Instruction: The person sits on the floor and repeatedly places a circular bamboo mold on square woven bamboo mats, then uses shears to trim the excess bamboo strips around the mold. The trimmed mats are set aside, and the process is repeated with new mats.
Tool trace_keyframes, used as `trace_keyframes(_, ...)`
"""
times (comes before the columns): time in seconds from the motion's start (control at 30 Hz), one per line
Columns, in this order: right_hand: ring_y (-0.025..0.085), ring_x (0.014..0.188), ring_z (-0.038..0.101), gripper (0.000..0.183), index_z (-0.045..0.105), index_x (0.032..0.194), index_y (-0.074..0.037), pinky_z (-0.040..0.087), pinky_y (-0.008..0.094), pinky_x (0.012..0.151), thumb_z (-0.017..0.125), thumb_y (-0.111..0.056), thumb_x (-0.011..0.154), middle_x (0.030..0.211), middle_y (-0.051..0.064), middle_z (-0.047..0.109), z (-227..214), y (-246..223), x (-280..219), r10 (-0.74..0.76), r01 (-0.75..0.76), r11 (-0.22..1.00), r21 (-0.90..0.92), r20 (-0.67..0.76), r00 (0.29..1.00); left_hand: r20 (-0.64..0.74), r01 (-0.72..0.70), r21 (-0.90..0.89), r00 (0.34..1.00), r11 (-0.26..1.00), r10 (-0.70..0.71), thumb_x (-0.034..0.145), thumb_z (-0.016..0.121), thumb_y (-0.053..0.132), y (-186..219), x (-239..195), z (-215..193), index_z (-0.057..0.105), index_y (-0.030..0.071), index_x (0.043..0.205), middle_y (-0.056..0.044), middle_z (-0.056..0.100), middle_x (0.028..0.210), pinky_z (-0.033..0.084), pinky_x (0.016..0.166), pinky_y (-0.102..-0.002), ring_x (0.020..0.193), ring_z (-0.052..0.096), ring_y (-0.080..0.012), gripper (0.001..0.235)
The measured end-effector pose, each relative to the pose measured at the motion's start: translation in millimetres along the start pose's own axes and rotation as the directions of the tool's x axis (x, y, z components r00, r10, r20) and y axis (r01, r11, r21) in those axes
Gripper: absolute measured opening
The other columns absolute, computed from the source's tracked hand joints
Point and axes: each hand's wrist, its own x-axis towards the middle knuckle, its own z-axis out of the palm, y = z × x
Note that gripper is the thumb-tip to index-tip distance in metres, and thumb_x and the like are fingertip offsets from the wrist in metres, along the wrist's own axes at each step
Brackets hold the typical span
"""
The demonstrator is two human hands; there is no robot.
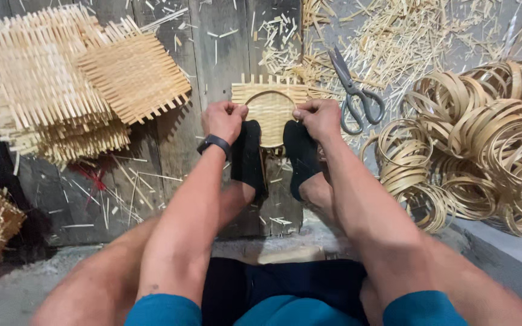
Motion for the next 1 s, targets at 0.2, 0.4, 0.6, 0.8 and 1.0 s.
trace_keyframes(0.2, 0.012, 0.063, 0.069, 0.017, 0.084, 0.092, -0.006, 0.054, 0.03, 0.061, 0.086, -0.021, 0.083, 0.077, 0.009, 0.076, -6.2, -23.2, -23.8, -0.242, 0.231, 0.966, -0.118, -0.083, 0.967, 0.117, 0.089, -0.124, 0.99, 0.988, -0.075, 0.076, 0.083, 0.028, 8.7, 6.4, -9.7, 0.082, 0.011, 0.085, -0.007, 0.078, 0.077, 0.059, 0.073, -0.034, 0.072, 0.075, -0.0208, 0.019)
trace_keyframes(0.4, 0.016, 0.047, 0.059, 0.039, 0.063, 0.078, -0.004, 0.043, 0.03, 0.041, 0.073, -0.038, 0.094, 0.064, 0.007, 0.064, 66.0, -11.3, -103.7, 0.527, -0.579, 0.612, 0.539, 0.268, 0.807, -0.005, -0.874, 0.14, 0.469, 0.465, 0.883, 0.086, 0.078, 0.018, 29.9, 27.9, 8.2, 0.078, 0.015, 0.099, -0.008, 0.071, 0.11, 0.051, 0.092, -0.042, 0.103, 0.063, -0.035, 0.013)
trace_keyframes(0.6, 0.009, 0.052, 0.051, 0.039, 0.071, 0.081, -0.001, 0.042, 0.026, 0.047, 0.069, -0.034, 0.101, 0.063, 0.004, 0.062, 132.8, 23.9, -122.1, 0.369, -0.331, 0.834, 0.441, -0.001, 0.929, 0.009, -0.594, -0.16, 0.798, 0.789, 0.603, 0.094, 0.076, 0.019, 16.3, 32.9, 49.9, 0.08, 0.012, 0.098, -0.01, 0.069, 0.091, 0.052, 0.083, -0.042, 0.091, 0.065, -0.033, 0.009)
trace_keyframes(0.8, 0.014, 0.054, 0.057, 0.041, 0.073, 0.077, 0.002, 0.045, 0.03, 0.05, 0.067, -0.03, 0.101, 0.06, 0.005, 0.064, 69.3, -14.8, -94.5, 0.278, -0.301, 0.867, 0.397, 0.114, 0.954, 0.125, -0.415, -0.262, 0.88, 0.871, 0.457, 0.088, 0.076, 0.023, 33.3, 37.5, 43.7, 0.079, 0.013, 0.106, -0.009, 0.07, 0.089, 0.054, 0.079, -0.039, 0.087, 0.069, -0.0287, 0.02)
trace_keyframes(1.0, 0.009, 0.071, 0.07, 0.022, 0.078, 0.095, 0.002, 0.055, 0.025, 0.066, 0.08, -0.02, 0.088, 0.081, 0.005, 0.077, 26.9, -34.2, -33.2, -0.017, 0.084, 0.967, 0.24, -0.269, 0.963, 0.144, -0.64, -0.026, 0.758, 0.768, 0.636, 0.098, 0.072, 0.02, 22.3, 38.5, 46.3, 0.078, 0.01, 0.101, -0.012, 0.068, 0.101, 0.051, 0.081, -0.042, 0.097, 0.065, -0.0359, 0.012)
